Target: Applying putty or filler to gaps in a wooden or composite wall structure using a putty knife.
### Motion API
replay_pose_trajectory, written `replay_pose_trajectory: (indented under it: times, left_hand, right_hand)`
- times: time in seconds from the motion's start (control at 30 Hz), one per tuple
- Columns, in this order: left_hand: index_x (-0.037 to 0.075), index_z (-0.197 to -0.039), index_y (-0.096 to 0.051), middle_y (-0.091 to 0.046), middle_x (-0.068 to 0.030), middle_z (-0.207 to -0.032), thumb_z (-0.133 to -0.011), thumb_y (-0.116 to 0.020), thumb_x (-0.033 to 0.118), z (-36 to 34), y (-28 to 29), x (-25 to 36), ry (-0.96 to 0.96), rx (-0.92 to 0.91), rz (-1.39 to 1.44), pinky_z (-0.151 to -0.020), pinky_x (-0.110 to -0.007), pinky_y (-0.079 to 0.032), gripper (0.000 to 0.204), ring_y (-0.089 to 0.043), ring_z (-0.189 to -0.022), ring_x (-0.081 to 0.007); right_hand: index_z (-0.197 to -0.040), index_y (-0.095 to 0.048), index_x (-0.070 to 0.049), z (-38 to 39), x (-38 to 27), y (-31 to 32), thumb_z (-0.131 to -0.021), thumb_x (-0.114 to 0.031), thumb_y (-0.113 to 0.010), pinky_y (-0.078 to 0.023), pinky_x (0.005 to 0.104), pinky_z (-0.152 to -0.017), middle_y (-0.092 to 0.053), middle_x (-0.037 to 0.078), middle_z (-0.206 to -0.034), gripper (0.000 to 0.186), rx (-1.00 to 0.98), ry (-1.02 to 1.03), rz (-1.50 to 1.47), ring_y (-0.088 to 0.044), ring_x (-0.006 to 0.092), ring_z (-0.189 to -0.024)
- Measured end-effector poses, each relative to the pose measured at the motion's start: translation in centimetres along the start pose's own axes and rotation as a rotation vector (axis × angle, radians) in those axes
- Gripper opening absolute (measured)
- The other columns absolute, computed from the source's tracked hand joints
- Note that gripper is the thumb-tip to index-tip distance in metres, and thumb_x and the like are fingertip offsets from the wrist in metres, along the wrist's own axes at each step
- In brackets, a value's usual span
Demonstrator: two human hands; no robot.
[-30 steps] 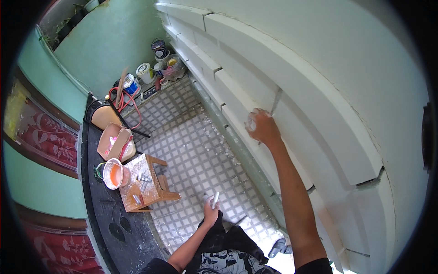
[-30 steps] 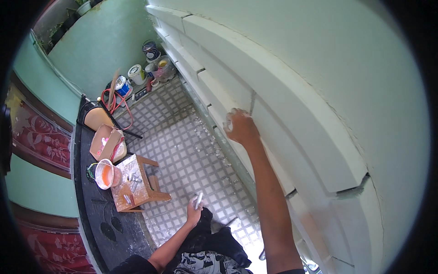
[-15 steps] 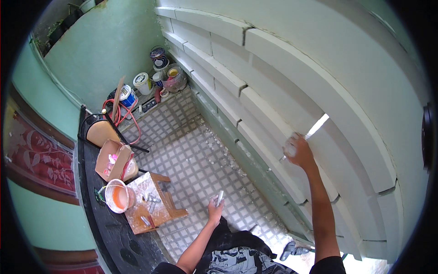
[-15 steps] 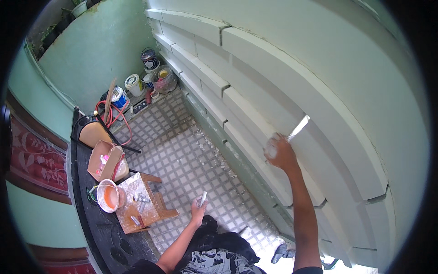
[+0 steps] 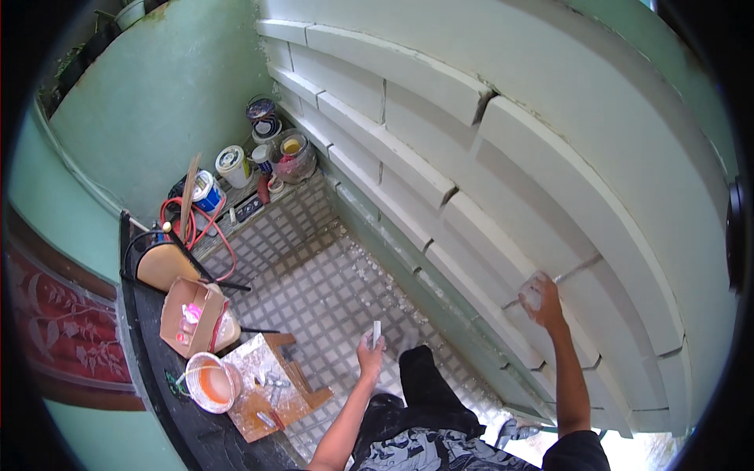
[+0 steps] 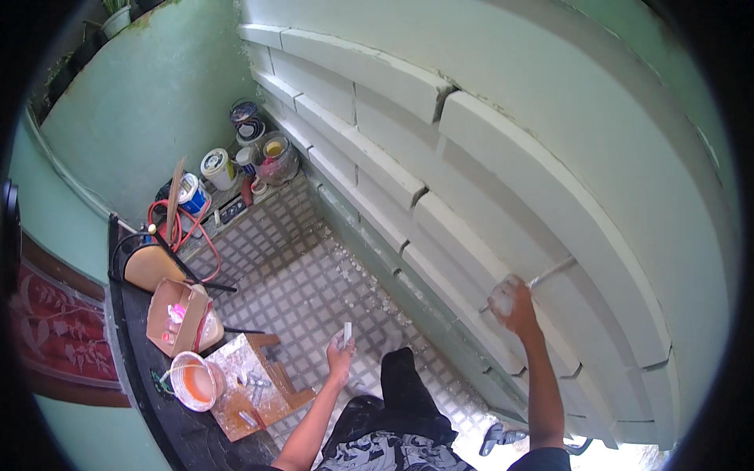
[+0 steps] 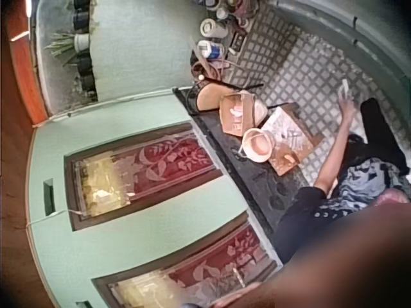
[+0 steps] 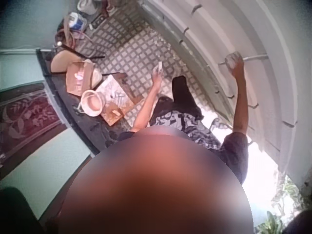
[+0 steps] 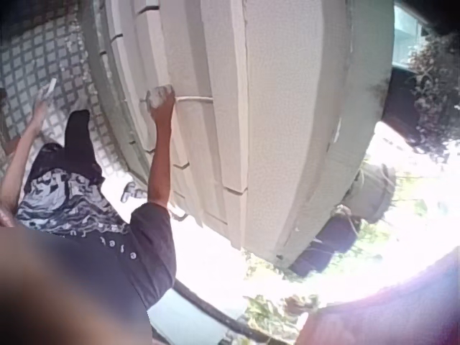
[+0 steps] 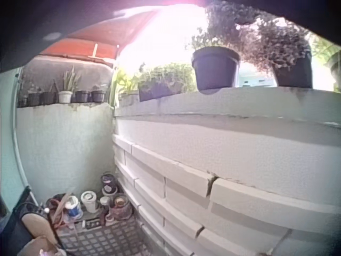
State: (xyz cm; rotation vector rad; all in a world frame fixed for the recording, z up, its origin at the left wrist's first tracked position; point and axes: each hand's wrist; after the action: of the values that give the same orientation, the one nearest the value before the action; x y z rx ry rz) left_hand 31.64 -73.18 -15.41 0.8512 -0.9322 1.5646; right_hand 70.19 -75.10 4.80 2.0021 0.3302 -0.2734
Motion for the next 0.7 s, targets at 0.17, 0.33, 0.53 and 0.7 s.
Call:
replay_pose_trajectory:
  times: [0.17,0.33,0.53,0.7]
  left_hand:
    - [0.001,-0.121,-0.049,-0.058,-0.0019,-0.083,-0.096,-0.056,0.016,-5.8,-3.9,2.3,0.027,-0.091,-0.083,-0.054,-0.025,-0.044,0.03,-0.056,-0.066,-0.0095]
    - [0.001,-0.113,-0.05,-0.058,-0.0038,-0.081,-0.098,-0.05,0.018,-11.8,-8.1,4.5,-0.015,-0.297,-0.222,-0.055,-0.027,-0.044,0.022,-0.05,-0.06,-0.01]
    - [0.0,-0.124,-0.052,-0.065,-0.0086,-0.083,-0.098,-0.05,0.018,-16.6,-15.3,10.7,-0.195,-0.381,-0.112,-0.065,-0.031,-0.048,0.032,-0.06,-0.07,-0.0191]
    - [-0.002,-0.124,-0.053,-0.069,-0.0167,-0.095,-0.096,-0.051,0.015,-19.2,-18.6,12.3,-0.408,-0.441,-0.309,-0.077,-0.035,-0.05,0.033,-0.067,-0.087,-0.027]
  right_hand:
    - [-0.079,-0.062,-0.007,-4.2,-3.0,-3.5,-0.069,-0.015,-0.072,-0.044,0.0456,-0.091,-0.06,0.015,-0.086,0.017,-0.129,-0.064,-0.196,-0.057,0.0369,-0.086]
    - [-0.091,-0.066,-0.008,-13.9,-5.7,-7.9,-0.073,-0.02,-0.071,-0.04,0.0478,-0.101,-0.063,0.016,-0.095,0.022,-0.133,0.133,-0.225,-0.057,0.0383,-0.099]
    - [-0.117,-0.056,-0.009,-24.5,-6.7,-13.0,-0.077,-0.021,-0.069,-0.035,0.0464,-0.104,-0.052,0.017,-0.126,0.044,-0.299,0.19,-0.157,-0.047,0.0364,-0.12]
    - [-0.13,-0.049,-0.012,-26.2,-6.6,-13.5,-0.082,-0.031,-0.067,-0.031,0.0462,-0.109,-0.04,0.015,-0.143,0.055,-0.385,0.243,-0.11,-0.038,0.0361,-0.131]
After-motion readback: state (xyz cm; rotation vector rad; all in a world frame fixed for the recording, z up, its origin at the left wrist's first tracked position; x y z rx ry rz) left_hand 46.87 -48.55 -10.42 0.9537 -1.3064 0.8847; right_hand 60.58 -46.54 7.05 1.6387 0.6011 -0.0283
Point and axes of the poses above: each hand's wrist, its own z-axis away from the middle knuckle, its own y-axis out of the back of the hand, x = y × z
